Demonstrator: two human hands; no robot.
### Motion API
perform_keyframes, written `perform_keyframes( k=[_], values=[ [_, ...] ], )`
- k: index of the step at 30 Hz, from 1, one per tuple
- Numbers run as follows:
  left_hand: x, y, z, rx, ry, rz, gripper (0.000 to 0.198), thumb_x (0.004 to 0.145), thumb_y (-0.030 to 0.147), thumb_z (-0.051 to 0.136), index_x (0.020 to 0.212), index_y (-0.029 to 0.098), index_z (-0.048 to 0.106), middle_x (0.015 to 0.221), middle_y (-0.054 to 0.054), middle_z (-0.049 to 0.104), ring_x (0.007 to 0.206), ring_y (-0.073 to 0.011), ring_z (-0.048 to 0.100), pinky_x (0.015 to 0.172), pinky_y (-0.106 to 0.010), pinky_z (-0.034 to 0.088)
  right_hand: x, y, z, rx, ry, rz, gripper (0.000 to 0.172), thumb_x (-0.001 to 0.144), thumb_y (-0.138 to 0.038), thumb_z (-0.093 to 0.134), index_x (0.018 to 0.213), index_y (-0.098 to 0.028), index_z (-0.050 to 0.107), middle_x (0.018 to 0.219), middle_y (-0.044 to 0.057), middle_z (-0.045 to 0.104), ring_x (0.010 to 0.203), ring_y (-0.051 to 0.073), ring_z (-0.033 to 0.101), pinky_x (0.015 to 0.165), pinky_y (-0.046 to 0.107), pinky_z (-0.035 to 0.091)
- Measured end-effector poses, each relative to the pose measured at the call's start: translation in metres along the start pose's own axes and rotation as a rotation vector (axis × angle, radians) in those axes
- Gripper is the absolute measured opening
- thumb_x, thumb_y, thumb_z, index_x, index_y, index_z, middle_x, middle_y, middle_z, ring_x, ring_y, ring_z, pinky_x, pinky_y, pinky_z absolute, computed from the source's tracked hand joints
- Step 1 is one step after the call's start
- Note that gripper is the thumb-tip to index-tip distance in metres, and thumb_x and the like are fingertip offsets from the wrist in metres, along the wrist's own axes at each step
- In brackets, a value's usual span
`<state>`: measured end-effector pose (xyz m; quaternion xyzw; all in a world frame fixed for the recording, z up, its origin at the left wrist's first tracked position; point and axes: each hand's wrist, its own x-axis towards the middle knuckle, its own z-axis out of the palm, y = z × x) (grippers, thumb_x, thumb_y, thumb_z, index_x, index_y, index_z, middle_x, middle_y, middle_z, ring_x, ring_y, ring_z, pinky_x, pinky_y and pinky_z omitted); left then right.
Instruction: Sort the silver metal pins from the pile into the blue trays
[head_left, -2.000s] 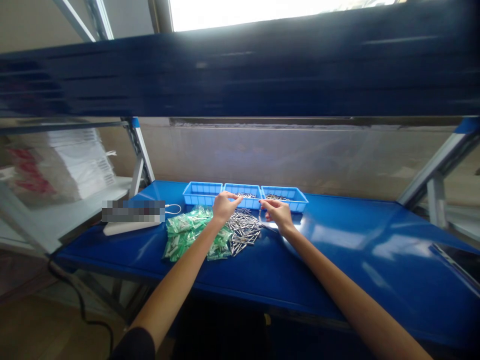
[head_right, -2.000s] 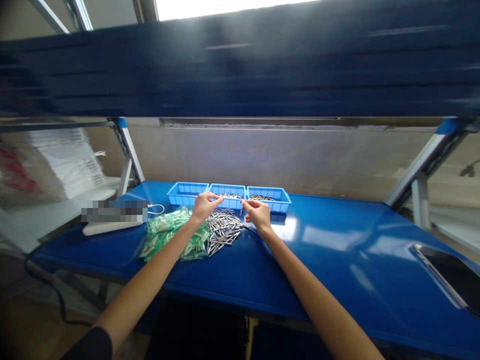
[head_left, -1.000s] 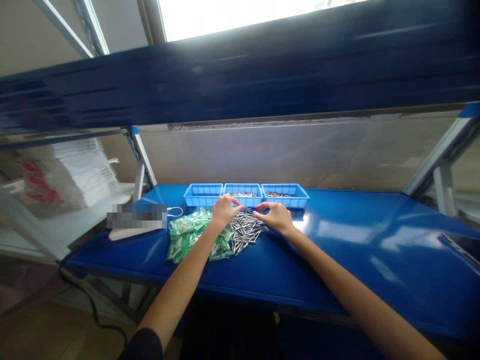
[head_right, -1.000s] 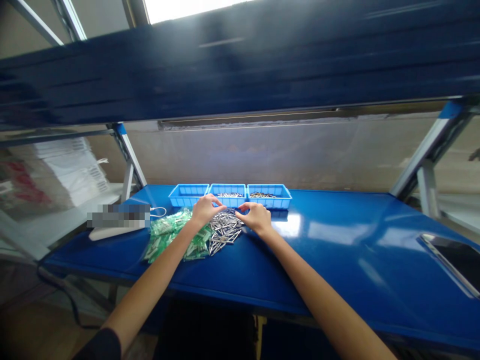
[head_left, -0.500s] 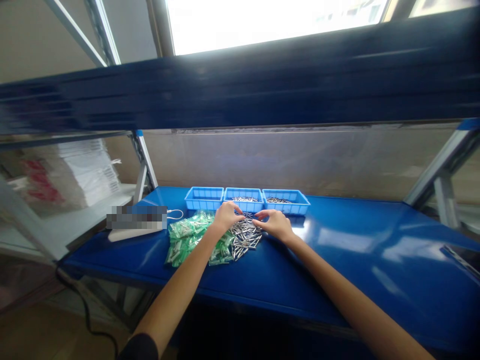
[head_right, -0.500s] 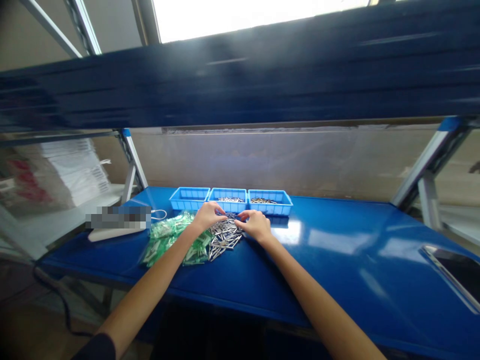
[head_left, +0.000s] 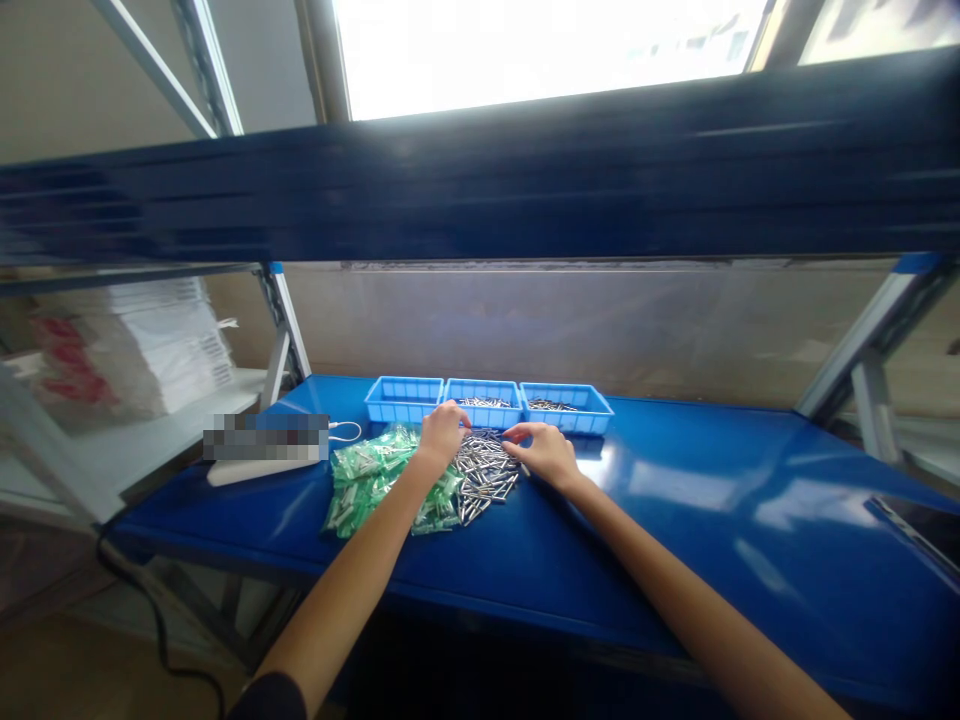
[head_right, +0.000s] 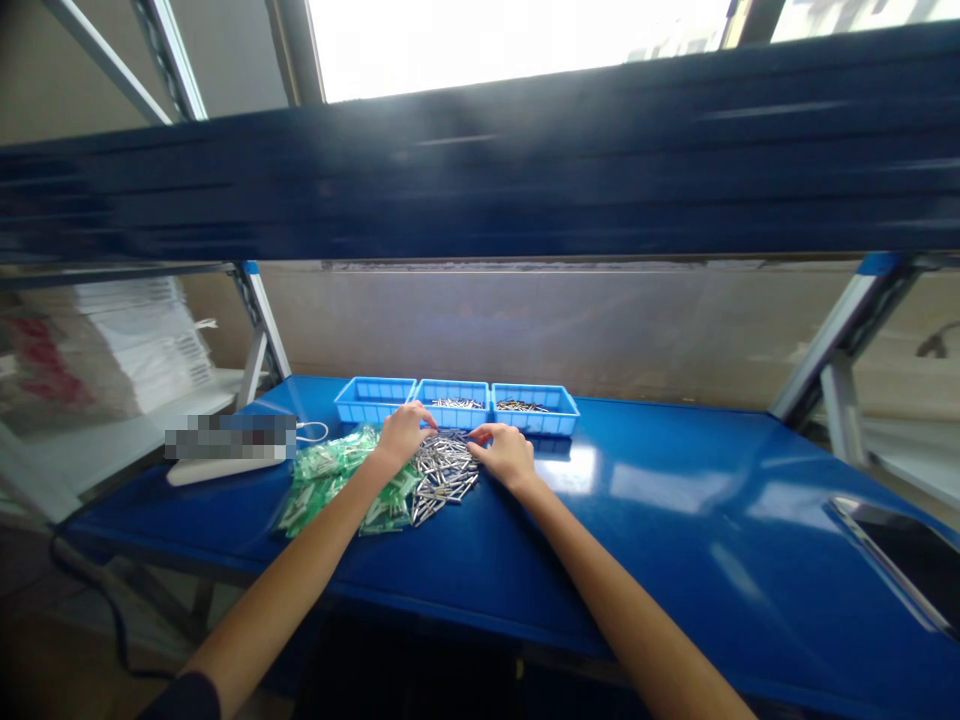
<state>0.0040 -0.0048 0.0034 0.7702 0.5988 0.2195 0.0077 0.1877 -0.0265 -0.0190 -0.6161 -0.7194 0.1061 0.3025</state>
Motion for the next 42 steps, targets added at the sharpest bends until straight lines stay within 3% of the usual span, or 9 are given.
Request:
perform_keyframes(
  k=[5, 11, 25, 34, 42],
  values=[
    [-0.001, 0.003, -0.005, 0.059, -0.010, -0.023, 0.011, 0.074, 0.028, 0.067, 0.079, 0.021, 0.073, 0.094, -0.005, 0.067, 0.089, -0.0194, 0.061, 0.076, -0.027, 0.047, -0.001, -0.004, -0.001, -0.094, 0.014, -0.019, 0.022, 0.076, -0.042, 0.057, 0.083, -0.028, 0.072, 0.085, -0.001, 0.071, 0.083, 0.020, 0.064, 0.065, 0.027, 0.043],
    [-0.003, 0.006, -0.011, 0.081, -0.105, -0.081, 0.014, 0.076, 0.031, 0.065, 0.079, 0.020, 0.073, 0.083, -0.006, 0.070, 0.085, -0.0185, 0.062, 0.073, -0.025, 0.045, -0.002, -0.007, -0.002, -0.135, 0.001, -0.024, 0.024, 0.077, -0.044, 0.055, 0.081, -0.027, 0.072, 0.085, -0.001, 0.071, 0.082, 0.020, 0.064, 0.065, 0.027, 0.042],
    [-0.002, 0.003, -0.007, 0.049, -0.115, -0.039, 0.016, 0.078, 0.027, 0.059, 0.081, 0.020, 0.073, 0.085, -0.004, 0.071, 0.085, -0.0165, 0.063, 0.073, -0.024, 0.046, -0.001, -0.005, -0.001, -0.131, -0.007, -0.027, 0.026, 0.078, -0.045, 0.054, 0.083, -0.026, 0.072, 0.086, 0.000, 0.071, 0.082, 0.020, 0.064, 0.064, 0.026, 0.041],
    [0.000, -0.001, -0.001, 0.033, -0.046, -0.067, 0.018, 0.073, 0.023, 0.057, 0.080, 0.020, 0.073, 0.086, -0.006, 0.071, 0.083, -0.0185, 0.064, 0.075, -0.026, 0.046, -0.001, -0.003, 0.001, -0.130, 0.019, -0.041, 0.026, 0.078, -0.044, 0.054, 0.082, -0.026, 0.072, 0.086, 0.001, 0.071, 0.083, 0.020, 0.064, 0.064, 0.026, 0.042],
    [0.001, 0.001, -0.006, 0.077, 0.012, -0.147, 0.020, 0.078, 0.026, 0.054, 0.080, 0.018, 0.073, 0.084, -0.009, 0.070, 0.083, -0.0203, 0.064, 0.072, -0.026, 0.045, -0.002, -0.006, -0.001, -0.123, 0.015, -0.036, 0.026, 0.079, -0.045, 0.054, 0.082, -0.025, 0.072, 0.086, 0.001, 0.071, 0.082, 0.020, 0.064, 0.064, 0.026, 0.042]
  ],
)
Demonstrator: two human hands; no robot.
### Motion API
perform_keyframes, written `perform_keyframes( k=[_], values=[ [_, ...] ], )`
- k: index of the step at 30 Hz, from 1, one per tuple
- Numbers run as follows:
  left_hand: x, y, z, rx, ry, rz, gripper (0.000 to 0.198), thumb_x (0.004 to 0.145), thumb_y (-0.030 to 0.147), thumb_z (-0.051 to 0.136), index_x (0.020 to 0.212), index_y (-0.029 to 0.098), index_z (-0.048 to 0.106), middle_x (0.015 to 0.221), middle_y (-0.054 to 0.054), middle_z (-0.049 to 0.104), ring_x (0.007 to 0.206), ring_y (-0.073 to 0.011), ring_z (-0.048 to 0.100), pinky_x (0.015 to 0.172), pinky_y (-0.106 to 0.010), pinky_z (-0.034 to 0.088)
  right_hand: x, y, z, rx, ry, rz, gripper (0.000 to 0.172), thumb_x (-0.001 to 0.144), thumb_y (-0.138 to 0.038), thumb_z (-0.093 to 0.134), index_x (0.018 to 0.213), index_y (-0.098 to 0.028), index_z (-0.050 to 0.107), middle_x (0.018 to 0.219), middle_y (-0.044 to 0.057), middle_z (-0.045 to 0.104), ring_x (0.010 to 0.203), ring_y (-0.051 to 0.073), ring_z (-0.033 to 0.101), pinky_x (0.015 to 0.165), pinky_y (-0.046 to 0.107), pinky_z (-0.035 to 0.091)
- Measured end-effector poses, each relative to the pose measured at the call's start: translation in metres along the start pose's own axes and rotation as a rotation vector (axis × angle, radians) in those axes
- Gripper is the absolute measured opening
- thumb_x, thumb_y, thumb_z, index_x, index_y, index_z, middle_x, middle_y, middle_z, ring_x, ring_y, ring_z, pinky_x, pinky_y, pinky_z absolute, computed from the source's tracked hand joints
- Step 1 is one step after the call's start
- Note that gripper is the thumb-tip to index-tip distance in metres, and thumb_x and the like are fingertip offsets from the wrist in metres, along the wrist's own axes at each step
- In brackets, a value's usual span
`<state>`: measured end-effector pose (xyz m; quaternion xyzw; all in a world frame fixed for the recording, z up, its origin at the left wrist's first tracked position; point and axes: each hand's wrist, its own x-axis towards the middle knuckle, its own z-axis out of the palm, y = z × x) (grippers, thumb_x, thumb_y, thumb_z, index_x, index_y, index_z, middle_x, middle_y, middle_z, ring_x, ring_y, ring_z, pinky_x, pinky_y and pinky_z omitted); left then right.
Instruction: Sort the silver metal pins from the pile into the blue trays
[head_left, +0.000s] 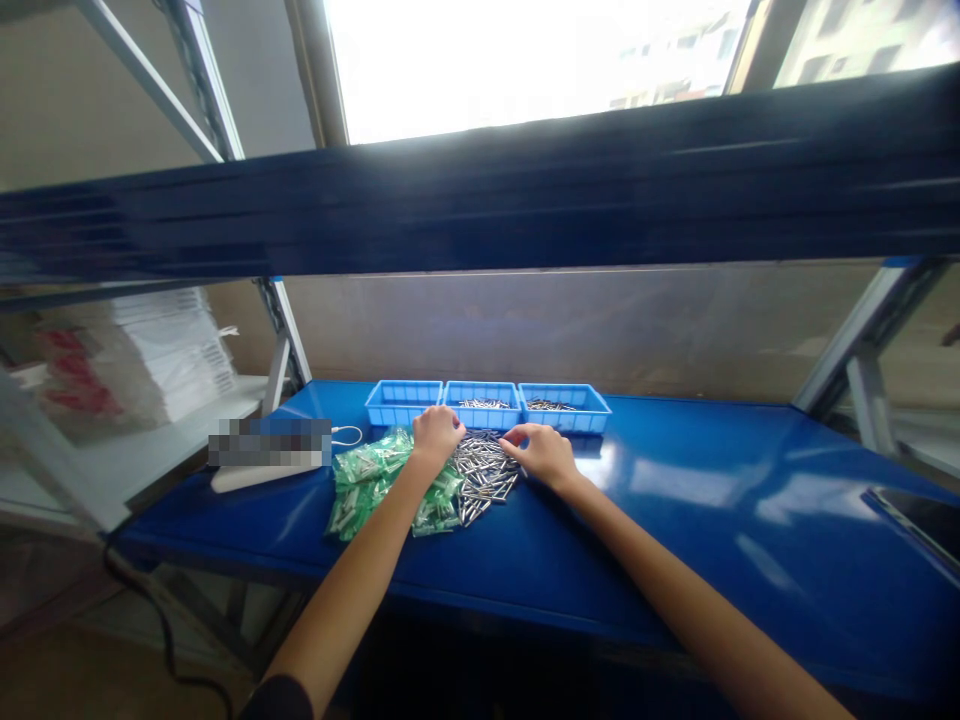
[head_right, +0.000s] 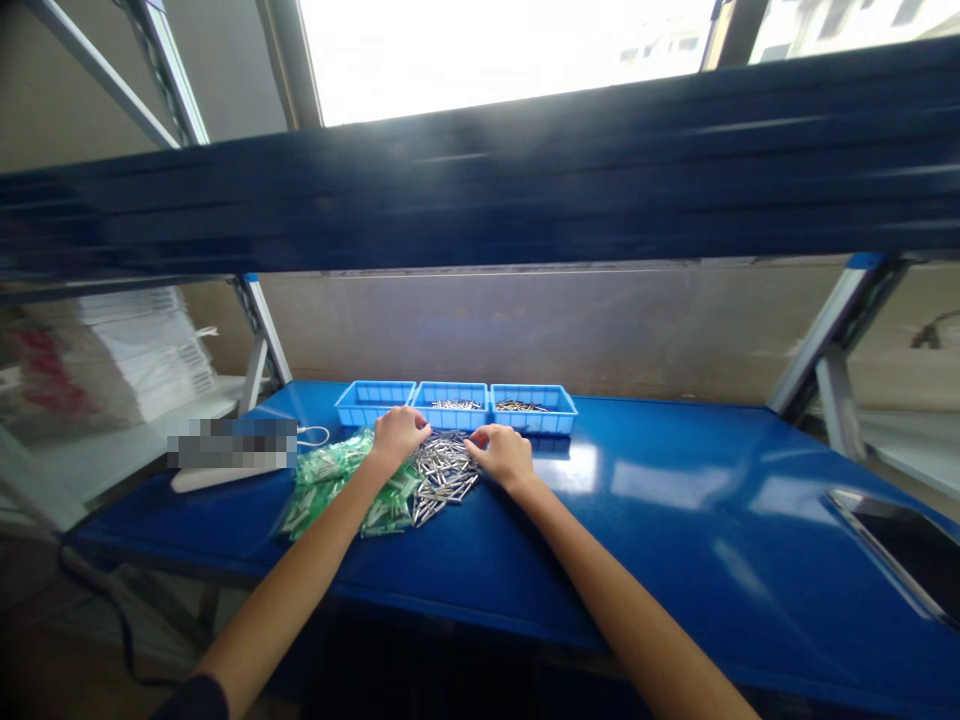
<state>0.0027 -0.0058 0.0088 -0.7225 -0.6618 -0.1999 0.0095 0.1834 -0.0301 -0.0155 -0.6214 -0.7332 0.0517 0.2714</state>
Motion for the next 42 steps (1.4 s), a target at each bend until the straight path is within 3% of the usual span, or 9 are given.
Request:
perform_keyframes(
  k=[10, 17, 27, 31, 35, 42],
  values=[
    [0.0012, -0.0028, 0.0007, 0.009, 0.004, 0.004, 0.017, 0.076, 0.021, 0.056, 0.077, 0.020, 0.073, 0.082, -0.008, 0.071, 0.084, -0.0202, 0.064, 0.073, -0.026, 0.046, -0.0006, 0.0015, 0.0013, -0.011, 0.034, 0.012, 0.028, 0.079, -0.047, 0.054, 0.082, -0.026, 0.072, 0.087, 0.001, 0.071, 0.083, 0.021, 0.064, 0.068, 0.028, 0.044],
    [0.0015, -0.0037, -0.0039, -0.028, 0.078, -0.069, 0.016, 0.074, 0.019, 0.059, 0.078, 0.019, 0.074, 0.081, -0.009, 0.071, 0.083, -0.0232, 0.064, 0.073, -0.030, 0.048, -0.0001, 0.0015, 0.0015, -0.007, 0.039, 0.006, 0.027, 0.079, -0.047, 0.054, 0.082, -0.026, 0.071, 0.088, 0.001, 0.071, 0.083, 0.020, 0.064, 0.067, 0.027, 0.044],
    [0.0036, -0.0059, -0.0083, -0.166, 0.038, -0.025, 0.014, 0.069, 0.016, 0.062, 0.075, 0.018, 0.074, 0.082, -0.007, 0.072, 0.083, -0.0215, 0.066, 0.074, -0.029, 0.050, -0.0009, 0.0000, 0.0011, 0.026, 0.095, -0.020, 0.024, 0.080, -0.042, 0.054, 0.081, -0.025, 0.069, 0.086, 0.001, 0.070, 0.081, 0.019, 0.063, 0.067, 0.026, 0.043],
    [0.0036, -0.0029, -0.0066, -0.302, 0.034, 0.074, 0.012, 0.067, 0.019, 0.064, 0.073, 0.017, 0.074, 0.077, -0.006, 0.072, 0.077, -0.0180, 0.066, 0.075, -0.026, 0.050, -0.0013, -0.0017, 0.0004, 0.063, 0.120, -0.047, 0.022, 0.081, -0.040, 0.053, 0.082, -0.024, 0.069, 0.086, 0.001, 0.069, 0.080, 0.018, 0.063, 0.066, 0.026, 0.043],
    [0.0030, 0.0021, -0.0066, -0.488, 0.054, 0.152, 0.013, 0.065, 0.022, 0.066, 0.073, 0.017, 0.074, 0.071, -0.005, 0.072, 0.068, -0.0148, 0.065, 0.070, -0.024, 0.050, -0.0014, -0.0039, 0.0023, 0.130, 0.121, -0.120, 0.023, 0.079, -0.037, 0.054, 0.096, -0.027, 0.067, 0.092, 0.000, 0.068, 0.077, 0.016, 0.061, 0.061, 0.023, 0.042],
    [0.0059, 0.0005, -0.0018, -0.882, -0.037, 0.100, 0.026, 0.066, 0.033, 0.067, 0.082, 0.013, 0.073, 0.079, -0.009, 0.072, 0.068, -0.0141, 0.065, 0.054, -0.021, 0.049, -0.0016, -0.0051, 0.0049, 0.174, 0.146, -0.165, 0.024, 0.082, -0.040, 0.054, 0.099, -0.028, 0.066, 0.100, -0.001, 0.066, 0.070, 0.012, 0.060, 0.056, 0.021, 0.039]
  ],
)
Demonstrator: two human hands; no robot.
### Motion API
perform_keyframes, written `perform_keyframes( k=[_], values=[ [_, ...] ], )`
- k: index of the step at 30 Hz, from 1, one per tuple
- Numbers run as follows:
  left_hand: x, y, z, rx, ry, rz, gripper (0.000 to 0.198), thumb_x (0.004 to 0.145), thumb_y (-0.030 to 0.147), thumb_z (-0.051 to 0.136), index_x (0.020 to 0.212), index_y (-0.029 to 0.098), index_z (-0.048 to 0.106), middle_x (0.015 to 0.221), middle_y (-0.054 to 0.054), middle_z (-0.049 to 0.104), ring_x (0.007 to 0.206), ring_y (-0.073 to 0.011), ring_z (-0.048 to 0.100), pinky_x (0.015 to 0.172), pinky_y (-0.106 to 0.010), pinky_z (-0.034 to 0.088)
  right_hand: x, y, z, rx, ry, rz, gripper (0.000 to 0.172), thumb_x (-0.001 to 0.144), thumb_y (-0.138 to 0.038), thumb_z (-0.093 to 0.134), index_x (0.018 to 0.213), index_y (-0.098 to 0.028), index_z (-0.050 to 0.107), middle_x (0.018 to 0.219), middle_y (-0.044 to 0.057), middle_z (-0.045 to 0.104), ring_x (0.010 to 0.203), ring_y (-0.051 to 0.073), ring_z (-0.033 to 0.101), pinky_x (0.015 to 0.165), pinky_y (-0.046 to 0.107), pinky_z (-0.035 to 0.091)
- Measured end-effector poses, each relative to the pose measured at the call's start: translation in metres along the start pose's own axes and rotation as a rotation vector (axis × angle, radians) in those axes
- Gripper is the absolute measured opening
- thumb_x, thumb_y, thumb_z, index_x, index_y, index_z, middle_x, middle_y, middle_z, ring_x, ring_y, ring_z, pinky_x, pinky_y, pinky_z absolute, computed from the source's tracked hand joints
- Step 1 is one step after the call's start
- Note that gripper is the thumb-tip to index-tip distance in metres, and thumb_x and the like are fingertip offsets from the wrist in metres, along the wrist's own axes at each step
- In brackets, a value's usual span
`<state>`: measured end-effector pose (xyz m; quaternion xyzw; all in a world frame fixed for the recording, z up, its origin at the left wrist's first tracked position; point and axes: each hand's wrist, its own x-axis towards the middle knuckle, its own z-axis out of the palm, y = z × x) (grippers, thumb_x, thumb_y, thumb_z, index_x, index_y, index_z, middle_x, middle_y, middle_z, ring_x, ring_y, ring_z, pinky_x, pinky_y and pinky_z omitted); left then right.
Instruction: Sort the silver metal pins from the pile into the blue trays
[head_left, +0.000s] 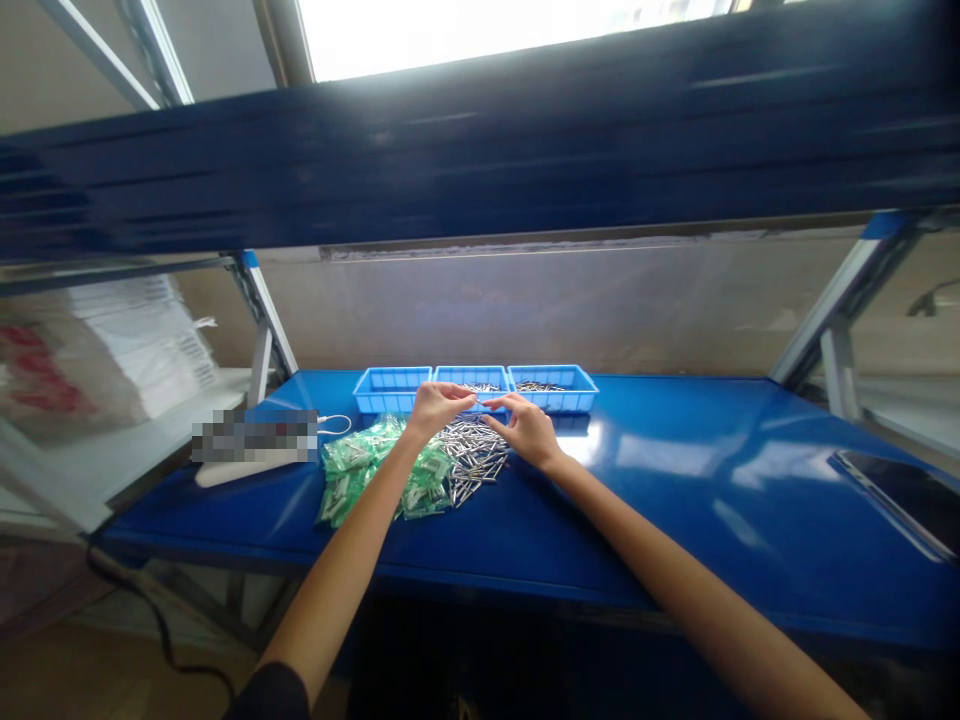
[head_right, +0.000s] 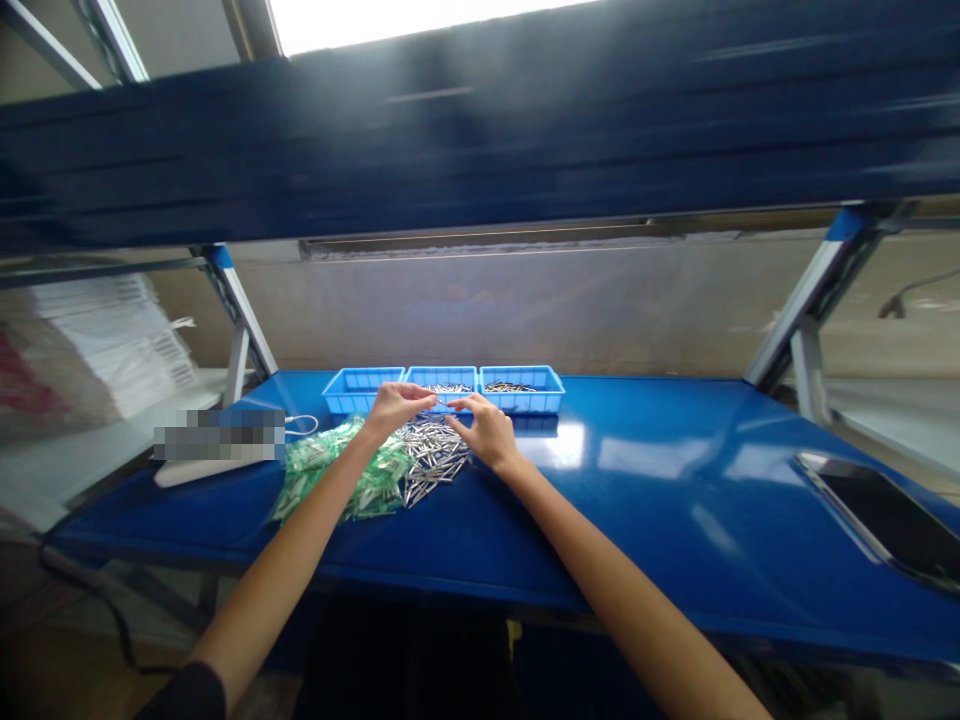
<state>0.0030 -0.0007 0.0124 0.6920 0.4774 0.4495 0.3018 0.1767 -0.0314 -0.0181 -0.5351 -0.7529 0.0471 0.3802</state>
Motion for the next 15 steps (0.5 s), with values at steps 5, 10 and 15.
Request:
perform_keyframes(
  k=[5, 10, 15],
  values=[
    [0.0025, -0.0049, 0.0023, -0.146, -0.053, -0.039, 0.028, 0.068, 0.035, 0.068, 0.084, 0.011, 0.071, 0.080, -0.009, 0.071, 0.070, -0.0137, 0.065, 0.050, -0.019, 0.047, 0.0007, -0.0008, -0.0011, 0.027, 0.041, 0.035, 0.020, 0.081, -0.038, 0.053, 0.088, -0.026, 0.068, 0.094, -0.001, 0.067, 0.061, 0.011, 0.057, 0.056, 0.022, 0.039],
    [0.0042, -0.0057, 0.0043, -0.131, -0.084, -0.063, 0.031, 0.074, 0.037, 0.063, 0.093, 0.013, 0.068, 0.089, -0.010, 0.070, 0.070, -0.0132, 0.065, 0.043, -0.016, 0.042, 0.0028, -0.0015, 0.0008, 0.112, 0.046, 0.059, 0.020, 0.080, -0.036, 0.054, 0.085, -0.024, 0.069, 0.088, 0.000, 0.069, 0.058, 0.012, 0.056, 0.058, 0.023, 0.041],
    [0.0012, -0.0049, 0.0078, -0.118, -0.125, -0.046, 0.035, 0.072, 0.042, 0.065, 0.092, 0.013, 0.068, 0.090, -0.010, 0.069, 0.068, -0.0129, 0.063, 0.041, -0.016, 0.041, 0.0040, -0.0011, 0.0048, 0.190, 0.041, 0.030, 0.022, 0.080, -0.036, 0.054, 0.088, -0.022, 0.069, 0.086, 0.001, 0.070, 0.058, 0.012, 0.056, 0.057, 0.024, 0.043]
  ],
)
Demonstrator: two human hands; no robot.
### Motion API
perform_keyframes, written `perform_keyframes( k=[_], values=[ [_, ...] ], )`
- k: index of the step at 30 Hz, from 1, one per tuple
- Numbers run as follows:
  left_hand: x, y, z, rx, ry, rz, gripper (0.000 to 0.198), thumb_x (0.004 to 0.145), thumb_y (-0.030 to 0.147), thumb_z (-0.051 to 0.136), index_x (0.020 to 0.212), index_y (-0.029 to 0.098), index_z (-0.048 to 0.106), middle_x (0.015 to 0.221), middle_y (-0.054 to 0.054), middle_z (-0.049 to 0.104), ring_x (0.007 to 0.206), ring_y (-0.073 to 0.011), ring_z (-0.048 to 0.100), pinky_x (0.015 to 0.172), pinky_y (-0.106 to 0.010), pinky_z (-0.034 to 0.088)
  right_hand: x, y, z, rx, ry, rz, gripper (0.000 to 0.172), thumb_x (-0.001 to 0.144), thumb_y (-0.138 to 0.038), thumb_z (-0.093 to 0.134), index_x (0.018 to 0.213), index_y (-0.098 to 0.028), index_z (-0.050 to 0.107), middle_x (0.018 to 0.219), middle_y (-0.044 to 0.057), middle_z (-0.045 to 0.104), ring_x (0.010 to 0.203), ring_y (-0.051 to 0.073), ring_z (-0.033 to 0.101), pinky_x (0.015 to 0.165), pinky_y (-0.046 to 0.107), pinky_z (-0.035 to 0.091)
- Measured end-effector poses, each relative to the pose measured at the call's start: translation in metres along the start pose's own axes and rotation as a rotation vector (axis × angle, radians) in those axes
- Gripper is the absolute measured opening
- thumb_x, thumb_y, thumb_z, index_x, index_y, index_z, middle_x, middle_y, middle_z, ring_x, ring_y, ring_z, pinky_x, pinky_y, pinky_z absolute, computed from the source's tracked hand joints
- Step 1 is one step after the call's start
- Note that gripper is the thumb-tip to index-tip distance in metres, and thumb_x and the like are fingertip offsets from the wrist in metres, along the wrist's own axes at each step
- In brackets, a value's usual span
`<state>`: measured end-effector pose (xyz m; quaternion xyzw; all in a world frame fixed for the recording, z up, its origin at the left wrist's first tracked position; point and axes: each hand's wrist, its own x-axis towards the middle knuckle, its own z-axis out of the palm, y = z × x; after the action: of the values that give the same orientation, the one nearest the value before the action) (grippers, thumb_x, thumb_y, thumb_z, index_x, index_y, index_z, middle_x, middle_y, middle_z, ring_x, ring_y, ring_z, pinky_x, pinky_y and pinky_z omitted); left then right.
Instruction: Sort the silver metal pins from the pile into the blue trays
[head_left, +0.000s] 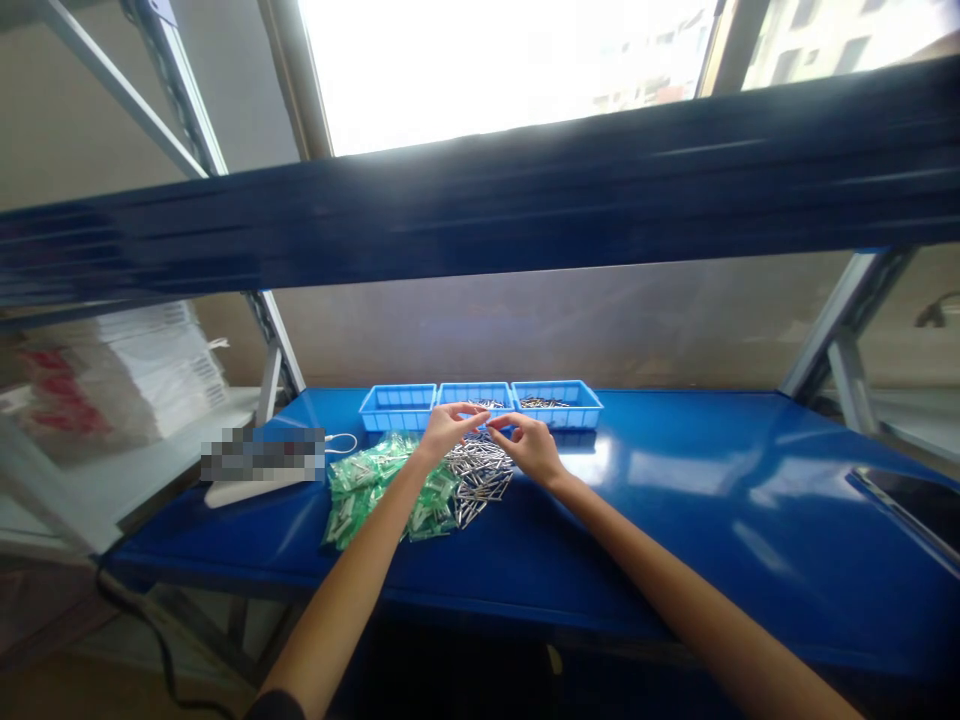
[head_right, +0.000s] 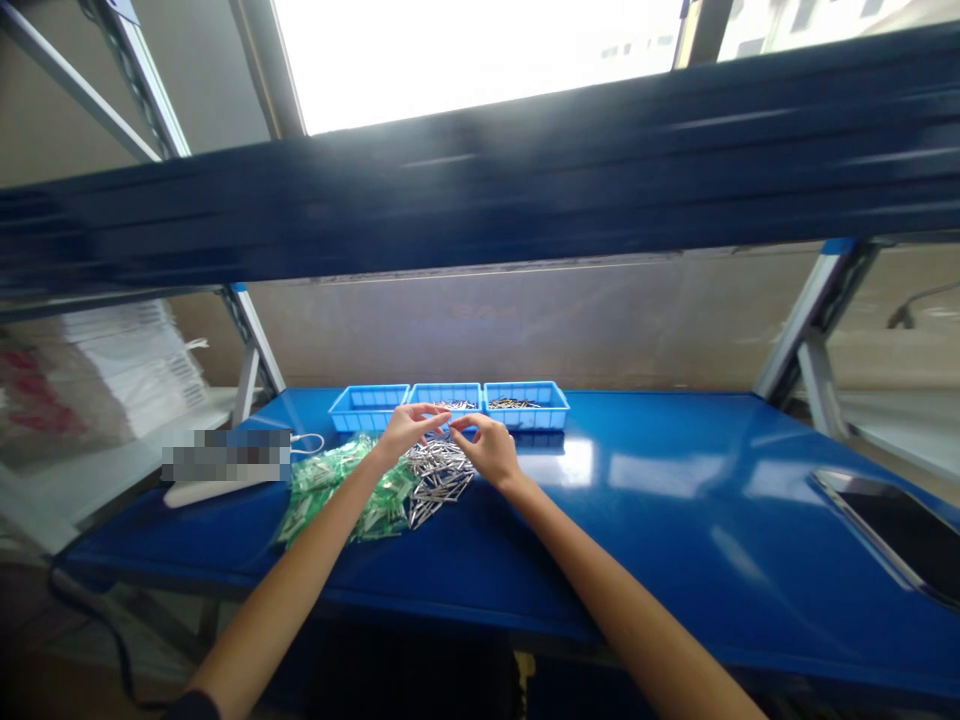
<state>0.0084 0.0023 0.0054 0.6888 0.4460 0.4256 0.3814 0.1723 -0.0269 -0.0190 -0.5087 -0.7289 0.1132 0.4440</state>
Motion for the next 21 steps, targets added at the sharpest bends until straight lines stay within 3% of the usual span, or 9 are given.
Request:
perform_keyframes(
  k=[4, 7, 16, 21],
  values=[
    [0.0002, -0.0024, 0.0023, 0.020, 0.077, -0.009, 0.037, 0.069, 0.044, 0.068, 0.087, 0.011, 0.069, 0.078, -0.010, 0.068, 0.065, -0.0145, 0.062, 0.039, -0.017, 0.041, 0.0011, 0.0022, 0.0031, 0.097, 0.040, -0.032, 0.025, 0.080, -0.039, 0.054, 0.085, -0.020, 0.070, 0.083, 0.003, 0.070, 0.054, 0.012, 0.055, 0.054, 0.025, 0.043],
    [0.0013, -0.0040, 0.0020, -0.021, 0.075, -0.019, 0.038, 0.068, 0.045, 0.069, 0.087, 0.013, 0.070, 0.081, -0.010, 0.068, 0.068, -0.0156, 0.063, 0.039, -0.016, 0.040, 0.0025, 0.0007, 0.0015, 0.220, 0.092, 0.000, 0.028, 0.080, -0.040, 0.054, 0.086, -0.018, 0.070, 0.085, 0.006, 0.069, 0.057, 0.013, 0.057, 0.053, 0.026, 0.044],
    [-0.0021, -0.0085, 0.0072, 0.020, -0.135, 0.056, 0.039, 0.067, 0.051, 0.067, 0.081, 0.015, 0.072, 0.077, -0.007, 0.067, 0.061, -0.0135, 0.060, 0.042, -0.019, 0.044, 0.0037, -0.0052, -0.0023, 0.380, 0.146, 0.066, 0.039, 0.076, -0.051, 0.055, 0.085, -0.016, 0.069, 0.078, 0.007, 0.069, 0.057, 0.015, 0.058, 0.047, 0.025, 0.043],
    [0.0021, -0.0094, 0.0065, -0.042, 0.042, 0.025, 0.040, 0.065, 0.050, 0.068, 0.084, 0.014, 0.071, 0.079, -0.009, 0.068, 0.065, -0.0150, 0.062, 0.040, -0.017, 0.042, 0.0040, 0.0015, -0.0005, 0.281, 0.164, 0.038, 0.035, 0.079, -0.048, 0.054, 0.085, -0.017, 0.068, 0.079, 0.007, 0.068, 0.056, 0.014, 0.056, 0.052, 0.026, 0.044]
  ],
)
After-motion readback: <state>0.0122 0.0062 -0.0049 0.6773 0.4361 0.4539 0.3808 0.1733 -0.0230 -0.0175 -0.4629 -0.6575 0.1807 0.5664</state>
